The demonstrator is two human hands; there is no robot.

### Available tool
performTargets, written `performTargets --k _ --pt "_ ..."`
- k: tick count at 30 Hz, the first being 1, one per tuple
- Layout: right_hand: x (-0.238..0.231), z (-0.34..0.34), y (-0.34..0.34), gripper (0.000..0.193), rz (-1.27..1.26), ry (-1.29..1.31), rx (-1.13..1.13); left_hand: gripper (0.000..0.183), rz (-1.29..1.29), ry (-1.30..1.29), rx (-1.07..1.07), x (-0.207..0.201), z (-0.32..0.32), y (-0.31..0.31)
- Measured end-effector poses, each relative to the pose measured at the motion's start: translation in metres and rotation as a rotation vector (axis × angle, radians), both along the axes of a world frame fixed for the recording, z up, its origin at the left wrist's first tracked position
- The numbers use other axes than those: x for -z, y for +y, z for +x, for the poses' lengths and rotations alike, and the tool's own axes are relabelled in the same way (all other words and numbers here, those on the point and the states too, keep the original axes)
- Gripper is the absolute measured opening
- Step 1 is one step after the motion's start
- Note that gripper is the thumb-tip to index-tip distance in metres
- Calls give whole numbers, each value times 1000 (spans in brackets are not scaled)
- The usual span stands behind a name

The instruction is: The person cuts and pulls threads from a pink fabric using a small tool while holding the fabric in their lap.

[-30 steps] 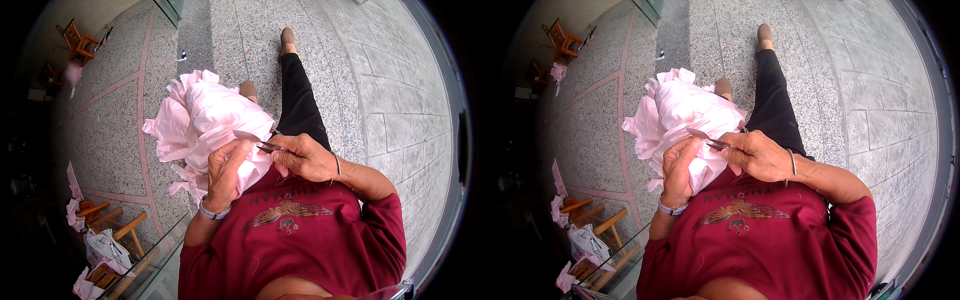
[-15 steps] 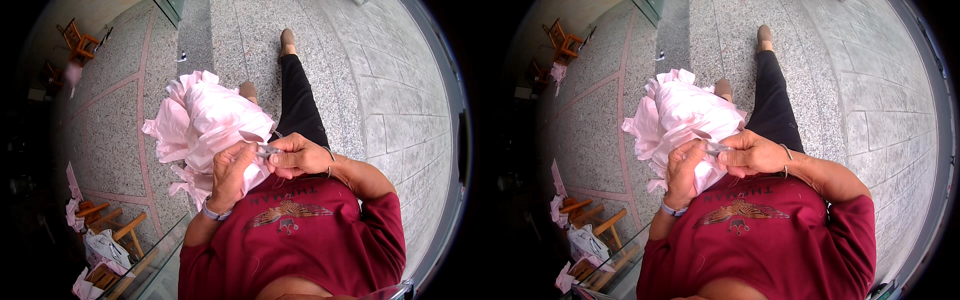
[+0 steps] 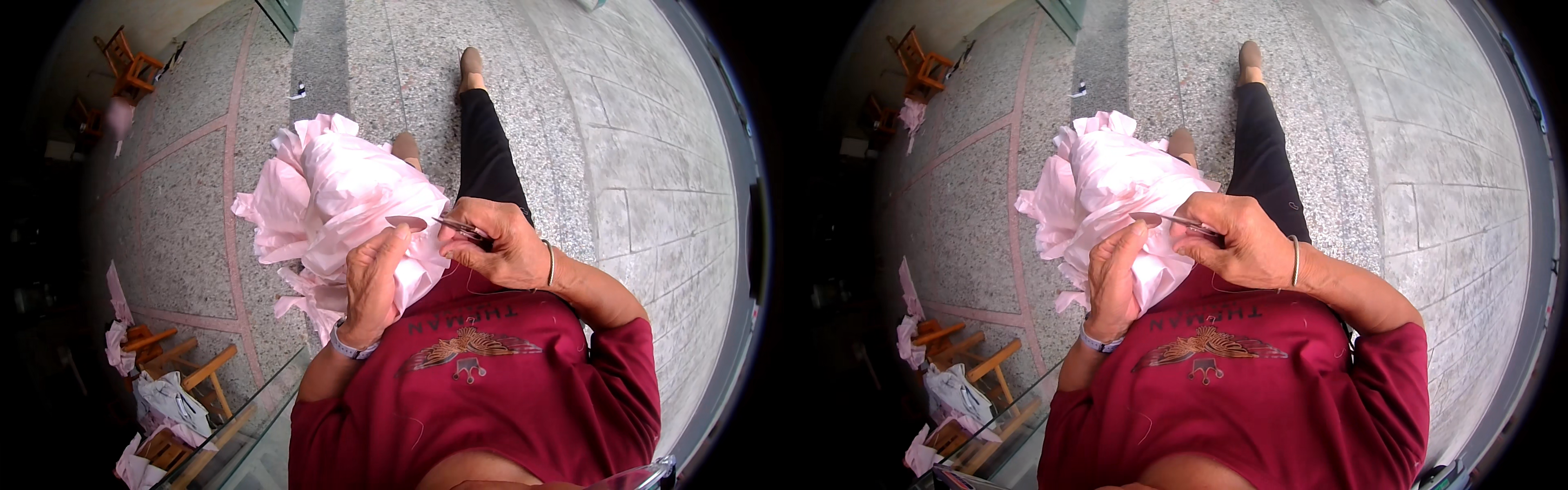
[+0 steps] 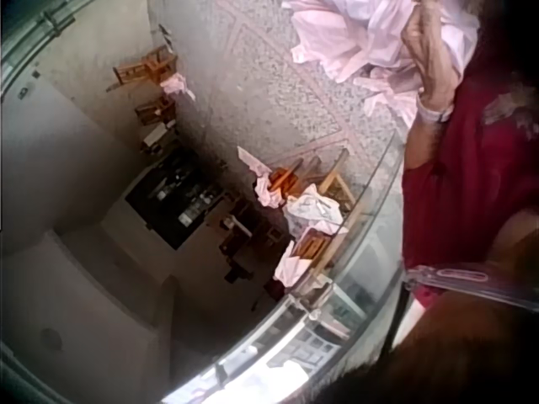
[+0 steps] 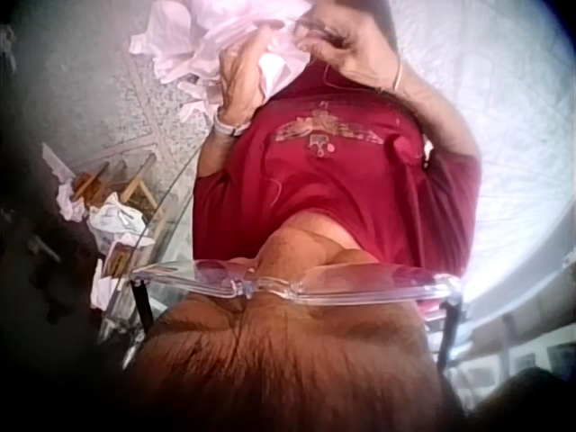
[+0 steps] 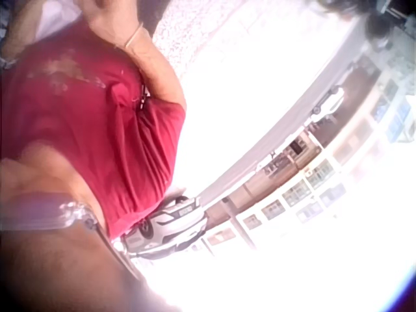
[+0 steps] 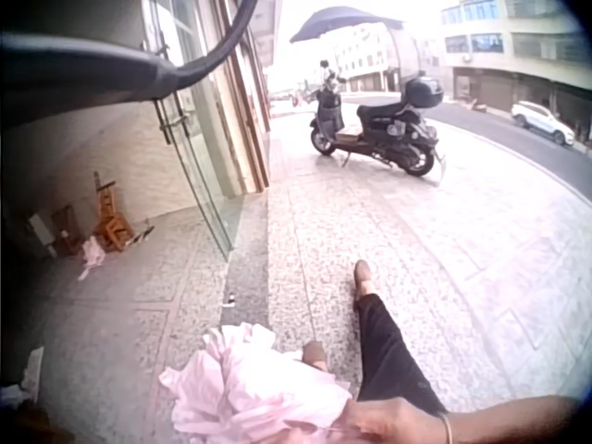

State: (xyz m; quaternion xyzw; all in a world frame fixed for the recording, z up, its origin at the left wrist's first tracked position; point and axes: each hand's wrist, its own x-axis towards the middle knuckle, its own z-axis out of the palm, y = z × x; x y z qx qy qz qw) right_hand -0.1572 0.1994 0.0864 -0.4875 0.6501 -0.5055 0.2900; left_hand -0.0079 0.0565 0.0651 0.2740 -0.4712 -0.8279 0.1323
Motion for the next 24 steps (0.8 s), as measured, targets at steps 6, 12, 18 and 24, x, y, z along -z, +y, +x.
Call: performTargets --k 6,12,18,24 --pt "6 8 -9 24 -46 220 67 30 26 30 2 -2 -1 2" --pt "7 6 -11 21 -98 284 74 28 49 57 53 5 4 -3" --pt "4 3 -10 11 -128 247 136 30 -34 21 26 2 -1 2" --pt "-5 -11 -4 7 55 26 273 30 -63 -18 14 5 1 1"
